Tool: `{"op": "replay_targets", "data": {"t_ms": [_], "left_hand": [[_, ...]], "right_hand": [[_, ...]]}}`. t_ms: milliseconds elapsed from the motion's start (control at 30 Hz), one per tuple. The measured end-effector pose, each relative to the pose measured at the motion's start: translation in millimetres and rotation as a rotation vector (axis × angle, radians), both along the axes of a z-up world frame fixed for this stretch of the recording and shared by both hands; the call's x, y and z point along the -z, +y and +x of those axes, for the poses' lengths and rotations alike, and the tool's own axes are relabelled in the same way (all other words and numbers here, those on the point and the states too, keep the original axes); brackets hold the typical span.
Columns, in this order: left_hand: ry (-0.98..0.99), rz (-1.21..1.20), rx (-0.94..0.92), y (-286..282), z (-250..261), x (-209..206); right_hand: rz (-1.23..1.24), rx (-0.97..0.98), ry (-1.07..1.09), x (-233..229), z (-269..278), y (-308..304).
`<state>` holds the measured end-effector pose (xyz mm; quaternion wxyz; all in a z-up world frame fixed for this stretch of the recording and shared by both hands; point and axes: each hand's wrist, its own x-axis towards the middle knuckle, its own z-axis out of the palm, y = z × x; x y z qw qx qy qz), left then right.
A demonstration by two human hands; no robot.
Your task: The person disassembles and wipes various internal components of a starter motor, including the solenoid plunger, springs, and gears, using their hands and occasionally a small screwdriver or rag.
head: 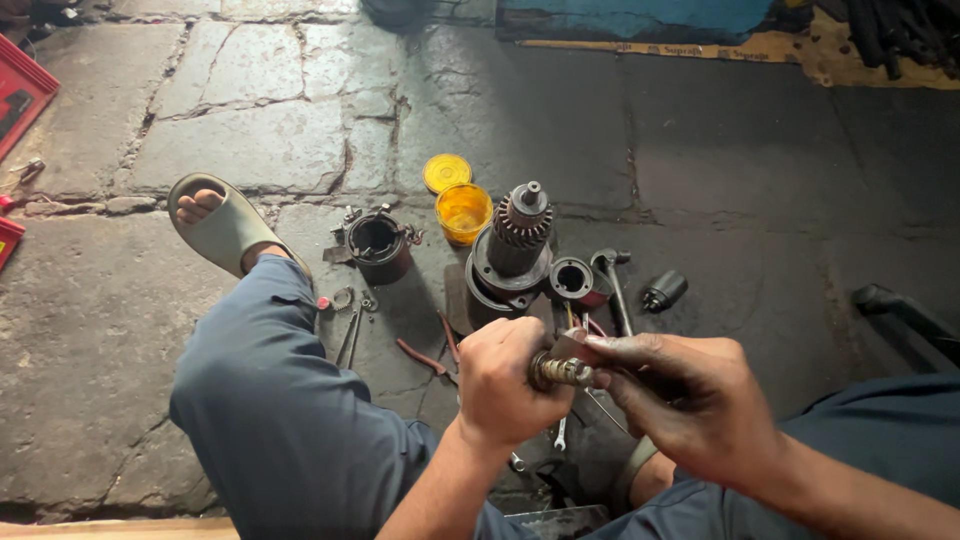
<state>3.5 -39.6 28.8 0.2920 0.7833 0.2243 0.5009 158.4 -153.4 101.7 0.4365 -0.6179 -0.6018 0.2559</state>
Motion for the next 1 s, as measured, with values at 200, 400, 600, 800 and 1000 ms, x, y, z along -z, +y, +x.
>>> {"op": "replay_targets", "data": {"t_ms": [200, 400, 600, 800, 1000], "left_hand": [[0.116, -0.119, 0.165, 4.6, -5.3, -2.0], [0.229, -0.16, 0.26, 5.6, -12.3, -7.4], [0.28, -0.217, 0.353, 6.5, -15.2, -14.8], [0.328, -0.355, 0.461, 7.2, -23.7, -22.5], [0.46, -0.43, 0.56, 11.1, -25.8, -21.8]], "right_hand": [[-0.011, -0.01, -0.03, 1.5, 6.4, 2.6], [-0.014, -0.091, -0.027, 2.5, 12.1, 3.6], [-0.077, -0.105, -0.01, 5.9, 17.7, 5.8], [-0.013, -0.184, -0.035, 9.6, 19.8, 6.5], [-0.106, -0.179, -0.083, 16.6, 29.3, 4.3]]}}
